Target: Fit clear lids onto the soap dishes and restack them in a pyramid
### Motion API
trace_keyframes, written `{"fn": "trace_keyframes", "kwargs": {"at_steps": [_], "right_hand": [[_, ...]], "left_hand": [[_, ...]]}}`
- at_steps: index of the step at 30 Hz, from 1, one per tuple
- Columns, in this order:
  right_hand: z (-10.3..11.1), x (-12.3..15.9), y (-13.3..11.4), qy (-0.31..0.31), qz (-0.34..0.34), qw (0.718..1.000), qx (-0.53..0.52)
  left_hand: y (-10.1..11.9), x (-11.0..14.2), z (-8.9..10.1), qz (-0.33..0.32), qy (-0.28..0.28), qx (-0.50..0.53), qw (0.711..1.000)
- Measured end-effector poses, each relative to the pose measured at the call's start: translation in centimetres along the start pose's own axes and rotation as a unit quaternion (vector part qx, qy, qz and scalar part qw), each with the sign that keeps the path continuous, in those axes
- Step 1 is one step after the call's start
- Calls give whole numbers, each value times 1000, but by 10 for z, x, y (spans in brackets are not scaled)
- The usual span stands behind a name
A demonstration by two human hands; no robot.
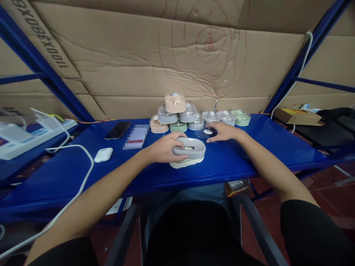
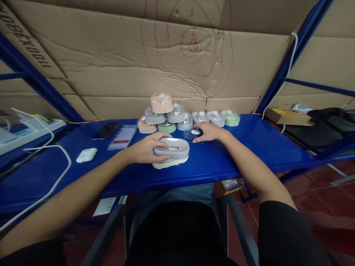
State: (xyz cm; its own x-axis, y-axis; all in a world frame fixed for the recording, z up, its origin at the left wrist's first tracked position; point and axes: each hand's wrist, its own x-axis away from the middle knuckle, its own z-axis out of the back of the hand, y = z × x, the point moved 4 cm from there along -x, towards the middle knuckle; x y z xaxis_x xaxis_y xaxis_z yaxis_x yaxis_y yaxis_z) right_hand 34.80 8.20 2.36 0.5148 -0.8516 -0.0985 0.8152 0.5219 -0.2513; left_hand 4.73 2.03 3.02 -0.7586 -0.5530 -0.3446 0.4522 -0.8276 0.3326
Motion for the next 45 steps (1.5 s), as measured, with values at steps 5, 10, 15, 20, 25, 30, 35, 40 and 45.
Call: {"fn": "trace_keyframes", "kwargs": {"at_steps": [5, 10, 15, 20, 25, 30, 35, 40, 45], "right_hand": [[1, 0, 1, -16, -7, 1000, 3], [1, 0, 0, -23, -7, 1000, 4], [1, 0, 1, -11, -8, 1000, 0], [-2, -2, 1, -6, 0, 1000, 8], [4, 0, -6, 25, 13, 999, 36], [23, 10, -23, 116, -2, 993, 29], [23, 17, -57, 190, 60, 977, -70], [5, 18, -84, 177, 123, 972, -88], [-22, 14, -90, 139, 105, 982, -79]], "left_hand": [[11, 2, 2, 23, -90, -4, 996], [16, 4, 6, 85, -141, -25, 986], [19, 5, 3, 62, -160, -58, 983], [18, 7, -8, 19, -136, -104, 985], [19, 7, -14, -6, -114, -114, 987], [19, 4, -18, -2, -129, -101, 987], [-4, -2, -26, 75, -59, 50, 994], [-30, -4, -37, 140, 30, 157, 977], [-36, -5, -46, 133, 60, 236, 961]]}}
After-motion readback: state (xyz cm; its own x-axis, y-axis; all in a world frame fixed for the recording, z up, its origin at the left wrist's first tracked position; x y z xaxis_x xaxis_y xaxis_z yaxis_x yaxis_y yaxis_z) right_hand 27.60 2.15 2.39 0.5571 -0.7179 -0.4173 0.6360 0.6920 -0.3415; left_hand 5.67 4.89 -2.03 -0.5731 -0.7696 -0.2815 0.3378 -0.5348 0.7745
